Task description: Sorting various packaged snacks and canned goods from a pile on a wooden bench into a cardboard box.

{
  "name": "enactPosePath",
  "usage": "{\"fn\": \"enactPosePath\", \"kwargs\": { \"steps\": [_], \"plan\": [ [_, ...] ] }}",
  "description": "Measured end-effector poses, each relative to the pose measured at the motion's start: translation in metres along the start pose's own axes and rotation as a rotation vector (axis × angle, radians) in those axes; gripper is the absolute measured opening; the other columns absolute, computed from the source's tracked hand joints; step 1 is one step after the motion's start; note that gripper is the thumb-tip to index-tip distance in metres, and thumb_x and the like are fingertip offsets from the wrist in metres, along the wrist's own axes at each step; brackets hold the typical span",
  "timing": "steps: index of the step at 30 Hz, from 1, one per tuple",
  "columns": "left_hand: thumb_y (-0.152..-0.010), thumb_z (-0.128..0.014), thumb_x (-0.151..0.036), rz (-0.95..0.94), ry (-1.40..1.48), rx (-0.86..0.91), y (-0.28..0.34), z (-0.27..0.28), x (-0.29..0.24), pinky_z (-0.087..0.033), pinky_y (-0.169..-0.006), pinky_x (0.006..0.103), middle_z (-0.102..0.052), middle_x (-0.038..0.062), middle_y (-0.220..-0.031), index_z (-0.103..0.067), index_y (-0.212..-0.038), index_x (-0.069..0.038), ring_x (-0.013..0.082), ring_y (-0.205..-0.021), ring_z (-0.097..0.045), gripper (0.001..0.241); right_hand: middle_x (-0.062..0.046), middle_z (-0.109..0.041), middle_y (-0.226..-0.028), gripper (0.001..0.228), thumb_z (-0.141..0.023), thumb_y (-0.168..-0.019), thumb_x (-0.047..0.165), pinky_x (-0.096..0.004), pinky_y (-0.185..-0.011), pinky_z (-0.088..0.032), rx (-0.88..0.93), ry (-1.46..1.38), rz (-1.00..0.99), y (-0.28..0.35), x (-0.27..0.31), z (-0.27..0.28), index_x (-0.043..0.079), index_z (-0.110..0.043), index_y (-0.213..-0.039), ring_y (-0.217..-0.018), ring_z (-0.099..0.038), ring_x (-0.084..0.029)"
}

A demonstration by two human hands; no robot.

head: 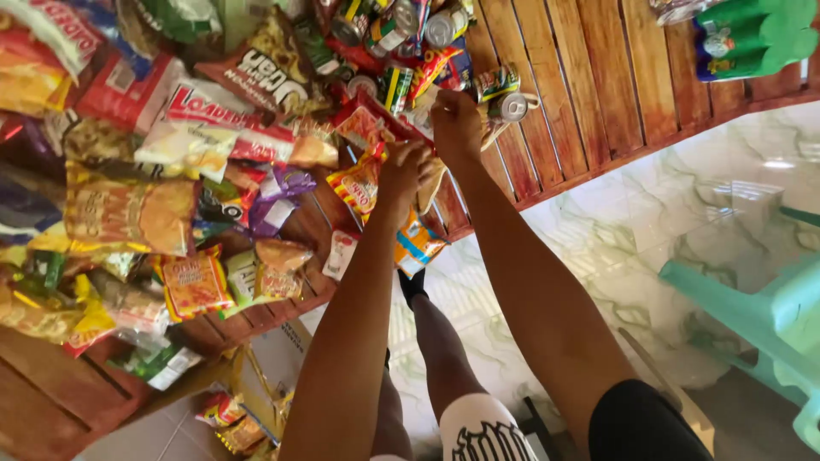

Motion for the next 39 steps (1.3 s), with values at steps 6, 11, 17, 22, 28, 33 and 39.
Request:
{"fn": "enactPosePath", "kwargs": {
  "steps": [6,11,17,22,28,33,39],
  "plan": [
    [-0.106,-0.055,-0.021,-0.023,-0.341,-0.013,-0.029,-0.022,0.005,-0.055,-0.083,0.0343,-0.066,0.007,-0.123,-0.057,-0.144,-0.007,0.0158,-0.106,-0.062,0.041,-0.009,-0.071,-0.098,0.045,-0.077,-0.081,0.015,-0.032,-0.058,-0.061,-0.124,-0.004,-0.096,-0.036,0.013,-0.012,0.001,-0.060,-0.120,-0.073,-0.072,-0.017],
    [-0.106,-0.040,-0.052,0.022,-0.348,-0.151,-0.059,-0.013,0.006,-0.058,-0.089,0.0373,-0.051,-0.003,-0.137,-0.036,-0.154,-0.017,0.0125,-0.116,-0.058,0.059,-0.009,-0.077,-0.089,0.060,-0.089,-0.082,0.029,-0.031,-0.066,-0.059,-0.140,0.275,-0.130,-0.047,-0.002,-0.017,-0.004,-0.059,-0.122,-0.077,-0.075,-0.017],
    [-0.110,-0.042,-0.069,0.081,-0.361,-0.242,-0.089,0.031,0.034,-0.047,-0.072,0.0454,-0.052,0.019,-0.107,-0.049,-0.141,-0.004,0.0283,-0.090,-0.049,0.073,-0.010,-0.078,-0.086,0.049,-0.091,-0.077,0.030,-0.034,-0.065,-0.058,-0.103,0.275,-0.070,-0.052,-0.017,-0.023,0.000,-0.065,-0.107,-0.072,-0.073,-0.019],
    [-0.090,-0.040,-0.071,0.110,-0.304,-0.255,-0.064,0.013,0.002,-0.060,-0.075,0.0388,-0.055,-0.008,-0.124,-0.042,-0.145,-0.024,0.0191,-0.094,-0.067,0.073,-0.008,-0.077,-0.082,0.034,-0.089,-0.071,0.023,-0.034,-0.067,-0.059,-0.080,0.262,-0.038,-0.038,0.009,-0.021,0.002,-0.072,-0.091,-0.072,-0.073,-0.019],
    [-0.098,-0.038,-0.068,0.151,-0.336,-0.185,-0.022,-0.019,-0.019,-0.059,-0.068,0.0368,-0.063,0.006,-0.120,-0.055,-0.135,-0.008,0.0208,-0.090,-0.064,0.073,-0.007,-0.075,-0.079,0.035,-0.090,-0.067,0.023,-0.036,-0.066,-0.059,-0.161,0.310,-0.069,-0.012,0.036,0.002,0.003,-0.071,-0.088,-0.070,-0.072,-0.019],
    [-0.100,-0.044,-0.059,0.184,-0.327,-0.268,0.012,-0.033,-0.033,-0.058,-0.054,0.0320,-0.067,0.007,-0.094,-0.049,-0.130,-0.012,0.0168,-0.065,-0.064,0.057,-0.008,-0.071,-0.079,0.031,-0.085,-0.074,0.021,-0.037,-0.057,-0.057,-0.188,0.126,-0.339,0.023,0.044,0.015,0.002,-0.068,-0.091,-0.063,-0.067,-0.020],
    [-0.105,-0.049,-0.046,0.065,-0.349,-0.169,-0.026,0.029,0.041,-0.051,-0.048,0.0297,-0.054,0.004,-0.066,-0.059,-0.118,-0.008,0.0147,-0.054,-0.057,0.041,-0.009,-0.076,-0.088,0.023,-0.075,-0.082,0.019,-0.036,-0.062,-0.059,-0.059,0.072,-0.241,0.061,0.031,0.018,0.002,-0.069,-0.096,-0.069,-0.070,-0.018]
  ]
}}
Point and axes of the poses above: each hand's wrist, its own y-axis away from the middle knuckle, its own z-axis out of the back of the hand, x = y × z, the point moved 5 cm from there along -y, towards the middle knuckle
